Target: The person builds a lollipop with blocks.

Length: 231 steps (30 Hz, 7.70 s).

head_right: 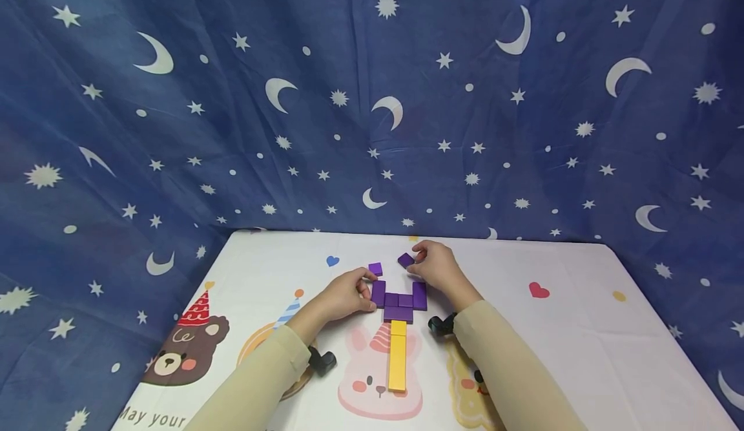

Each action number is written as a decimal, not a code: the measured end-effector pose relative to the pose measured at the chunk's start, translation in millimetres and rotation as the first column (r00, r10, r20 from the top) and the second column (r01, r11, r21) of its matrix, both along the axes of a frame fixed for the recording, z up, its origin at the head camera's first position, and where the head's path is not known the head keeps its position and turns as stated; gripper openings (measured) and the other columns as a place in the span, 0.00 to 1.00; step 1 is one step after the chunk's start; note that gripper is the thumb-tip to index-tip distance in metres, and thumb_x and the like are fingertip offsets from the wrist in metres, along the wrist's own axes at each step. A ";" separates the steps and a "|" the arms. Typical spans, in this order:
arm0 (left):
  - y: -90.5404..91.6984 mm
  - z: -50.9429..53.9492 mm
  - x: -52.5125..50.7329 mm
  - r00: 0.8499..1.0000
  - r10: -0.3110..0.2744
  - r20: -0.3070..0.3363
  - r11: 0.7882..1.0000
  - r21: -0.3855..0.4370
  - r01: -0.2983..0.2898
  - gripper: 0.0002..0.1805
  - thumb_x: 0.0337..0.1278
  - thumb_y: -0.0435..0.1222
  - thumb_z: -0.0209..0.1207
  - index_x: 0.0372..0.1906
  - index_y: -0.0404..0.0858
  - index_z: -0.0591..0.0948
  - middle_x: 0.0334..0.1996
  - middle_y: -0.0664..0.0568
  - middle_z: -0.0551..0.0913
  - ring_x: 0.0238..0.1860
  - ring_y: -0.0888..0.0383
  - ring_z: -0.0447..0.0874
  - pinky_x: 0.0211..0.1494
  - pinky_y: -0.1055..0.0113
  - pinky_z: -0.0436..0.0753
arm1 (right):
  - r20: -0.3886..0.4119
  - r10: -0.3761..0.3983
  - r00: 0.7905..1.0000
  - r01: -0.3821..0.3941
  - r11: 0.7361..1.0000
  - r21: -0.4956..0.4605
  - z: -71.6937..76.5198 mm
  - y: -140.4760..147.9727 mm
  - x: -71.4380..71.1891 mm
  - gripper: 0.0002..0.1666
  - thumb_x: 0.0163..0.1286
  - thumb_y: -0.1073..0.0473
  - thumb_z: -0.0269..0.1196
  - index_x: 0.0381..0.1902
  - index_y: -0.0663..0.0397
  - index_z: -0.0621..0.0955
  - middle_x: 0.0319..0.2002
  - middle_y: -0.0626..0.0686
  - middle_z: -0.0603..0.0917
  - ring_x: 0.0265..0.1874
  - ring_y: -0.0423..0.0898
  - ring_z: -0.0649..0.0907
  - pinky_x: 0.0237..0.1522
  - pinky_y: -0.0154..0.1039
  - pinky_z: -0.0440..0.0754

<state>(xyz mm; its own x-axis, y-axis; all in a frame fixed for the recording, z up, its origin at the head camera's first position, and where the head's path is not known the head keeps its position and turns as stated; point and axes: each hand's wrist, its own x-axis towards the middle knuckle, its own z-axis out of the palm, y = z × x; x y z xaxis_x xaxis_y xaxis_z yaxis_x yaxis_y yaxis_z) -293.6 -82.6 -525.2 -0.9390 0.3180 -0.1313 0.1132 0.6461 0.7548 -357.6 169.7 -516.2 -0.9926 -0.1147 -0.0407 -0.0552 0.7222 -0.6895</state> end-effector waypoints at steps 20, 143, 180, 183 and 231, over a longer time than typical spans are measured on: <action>0.2 -2.0 -0.3 1.000 0.001 0.019 1.000 0.010 -0.002 0.31 0.55 0.36 0.79 0.64 0.47 0.81 0.31 0.57 0.81 0.31 0.60 0.76 0.40 0.64 0.74 | -0.005 0.006 1.000 -0.006 0.997 0.078 -2.6 -13.1 -6.5 0.24 0.60 0.58 0.80 0.52 0.60 0.87 0.34 0.51 0.84 0.34 0.46 0.80 0.42 0.40 0.75; -2.6 -3.8 -1.8 1.000 -0.011 0.015 0.999 0.041 0.010 0.31 0.56 0.36 0.78 0.64 0.45 0.80 0.30 0.57 0.81 0.30 0.60 0.76 0.38 0.65 0.74 | 0.098 0.306 0.947 -0.315 0.945 0.093 8.3 -21.2 17.8 0.04 0.66 0.64 0.75 0.37 0.49 0.92 0.30 0.45 0.89 0.31 0.41 0.81 0.41 0.38 0.78; -1.8 -3.1 -2.2 1.000 -0.006 0.019 0.999 0.036 0.005 0.31 0.55 0.36 0.78 0.64 0.46 0.80 0.30 0.57 0.82 0.30 0.60 0.76 0.39 0.65 0.75 | 0.008 0.284 0.959 -0.284 0.957 0.064 3.3 -26.1 11.0 0.10 0.66 0.67 0.73 0.45 0.52 0.91 0.34 0.47 0.90 0.34 0.41 0.85 0.47 0.42 0.84; -1.7 -3.4 -2.1 1.000 -0.003 0.018 0.999 0.038 0.002 0.31 0.55 0.36 0.78 0.64 0.46 0.80 0.30 0.57 0.82 0.30 0.60 0.76 0.39 0.64 0.75 | 0.016 0.278 0.961 -0.278 0.958 0.067 4.1 -24.8 11.1 0.11 0.67 0.67 0.73 0.46 0.53 0.91 0.35 0.47 0.90 0.35 0.41 0.84 0.46 0.41 0.84; -1.6 -2.1 0.2 1.000 -0.013 0.010 0.999 0.038 0.012 0.31 0.56 0.36 0.78 0.65 0.45 0.80 0.31 0.56 0.82 0.30 0.60 0.76 0.40 0.64 0.75 | 0.039 0.214 0.976 -0.216 0.974 0.070 -1.8 37.3 52.7 0.32 0.57 0.62 0.81 0.60 0.57 0.84 0.38 0.51 0.84 0.37 0.45 0.79 0.42 0.40 0.79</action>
<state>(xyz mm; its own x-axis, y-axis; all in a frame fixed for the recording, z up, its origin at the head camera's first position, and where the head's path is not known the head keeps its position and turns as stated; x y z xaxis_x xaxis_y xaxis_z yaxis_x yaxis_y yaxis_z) -293.4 -84.2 -527.3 -0.9335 0.3347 -0.1284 0.1135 0.6157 0.7798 -304.9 207.0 -517.9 -0.9432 -0.3206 -0.0869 -0.1941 0.7443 -0.6390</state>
